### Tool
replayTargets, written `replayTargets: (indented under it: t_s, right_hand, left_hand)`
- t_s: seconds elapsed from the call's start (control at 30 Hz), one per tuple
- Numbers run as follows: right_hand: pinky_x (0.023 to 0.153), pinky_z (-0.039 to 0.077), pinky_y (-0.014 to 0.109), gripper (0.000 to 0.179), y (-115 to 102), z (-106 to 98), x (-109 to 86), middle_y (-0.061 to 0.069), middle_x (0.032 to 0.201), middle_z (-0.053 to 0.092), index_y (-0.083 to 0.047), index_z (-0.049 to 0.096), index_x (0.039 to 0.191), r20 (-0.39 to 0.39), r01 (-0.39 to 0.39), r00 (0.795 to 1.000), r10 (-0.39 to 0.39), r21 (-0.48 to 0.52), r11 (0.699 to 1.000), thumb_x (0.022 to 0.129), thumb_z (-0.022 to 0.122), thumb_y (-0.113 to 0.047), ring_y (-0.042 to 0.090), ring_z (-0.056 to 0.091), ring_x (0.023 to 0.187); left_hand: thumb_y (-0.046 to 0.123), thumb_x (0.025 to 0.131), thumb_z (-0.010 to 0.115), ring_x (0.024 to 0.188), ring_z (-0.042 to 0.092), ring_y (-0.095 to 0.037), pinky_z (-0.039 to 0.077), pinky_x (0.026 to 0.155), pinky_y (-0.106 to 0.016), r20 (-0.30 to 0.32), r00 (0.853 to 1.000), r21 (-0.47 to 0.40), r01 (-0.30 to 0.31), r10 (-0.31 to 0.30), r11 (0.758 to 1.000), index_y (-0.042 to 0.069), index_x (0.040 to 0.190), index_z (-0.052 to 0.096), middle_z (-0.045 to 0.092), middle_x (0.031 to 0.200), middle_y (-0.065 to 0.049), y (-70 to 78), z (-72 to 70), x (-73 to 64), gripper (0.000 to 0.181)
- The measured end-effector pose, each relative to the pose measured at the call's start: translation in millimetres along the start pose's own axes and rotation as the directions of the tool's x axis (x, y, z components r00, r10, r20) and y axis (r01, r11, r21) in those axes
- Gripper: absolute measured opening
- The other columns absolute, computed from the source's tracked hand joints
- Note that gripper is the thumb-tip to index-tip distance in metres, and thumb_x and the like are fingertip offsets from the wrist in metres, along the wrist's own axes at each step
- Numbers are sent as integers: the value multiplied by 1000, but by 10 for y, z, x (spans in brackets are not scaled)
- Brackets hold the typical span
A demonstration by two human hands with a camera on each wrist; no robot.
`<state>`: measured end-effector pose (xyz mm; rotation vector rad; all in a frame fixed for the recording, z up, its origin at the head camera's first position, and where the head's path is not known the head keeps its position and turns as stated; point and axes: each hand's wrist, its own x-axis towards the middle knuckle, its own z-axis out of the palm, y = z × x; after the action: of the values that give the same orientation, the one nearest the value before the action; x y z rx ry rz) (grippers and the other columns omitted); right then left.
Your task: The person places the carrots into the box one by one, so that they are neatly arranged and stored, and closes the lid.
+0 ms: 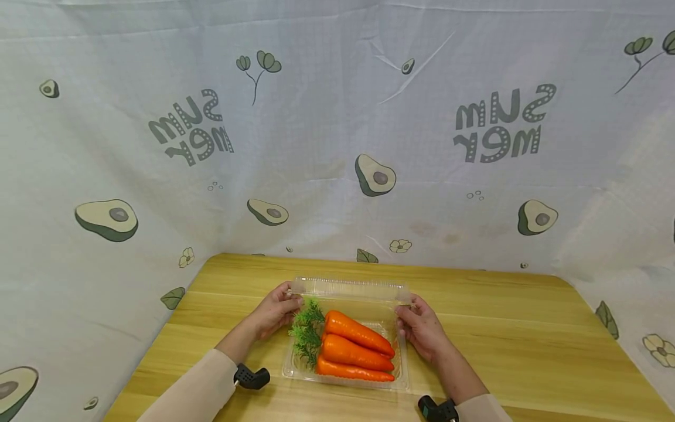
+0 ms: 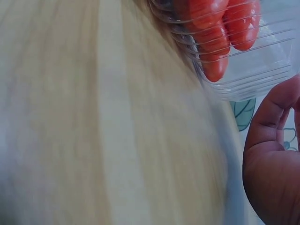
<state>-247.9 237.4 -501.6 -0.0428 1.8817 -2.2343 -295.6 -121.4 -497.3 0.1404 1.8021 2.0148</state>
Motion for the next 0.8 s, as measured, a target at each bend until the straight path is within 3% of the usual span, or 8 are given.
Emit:
replayTargets:
  t_s: [0.3,0.53,0.8]
  right_hand:
    - [61,50,17,21,2,34,-14,-10,84,59,-32,59,107,-73,13,997,-14,-22,1000,106,54,-12,5,56,70]
    - [62,50,17,23,17,55,-27,-9,87,60,-32,61,105,-71,46,996,-44,15,999,106,52,-11,7,55,72]
    - [64,54,19,25,-79,73,-75,-8,92,63,-37,65,104,-179,-71,982,62,-43,997,109,47,-20,8,59,73]
  left_hand:
    - [5,101,56,79,53,-13,48,66,-28,-9,998,59,-55,56,997,7,114,54,54,97,1,0,21,-33,13]
    - [13,103,45,80,52,-13,46,68,-28,-28,999,22,-44,44,999,7,114,56,55,105,0,-2,14,-70,17]
    - [23,102,57,82,49,-14,46,70,-29,-5,999,84,-46,47,995,2,131,52,55,114,-3,-2,9,-132,37]
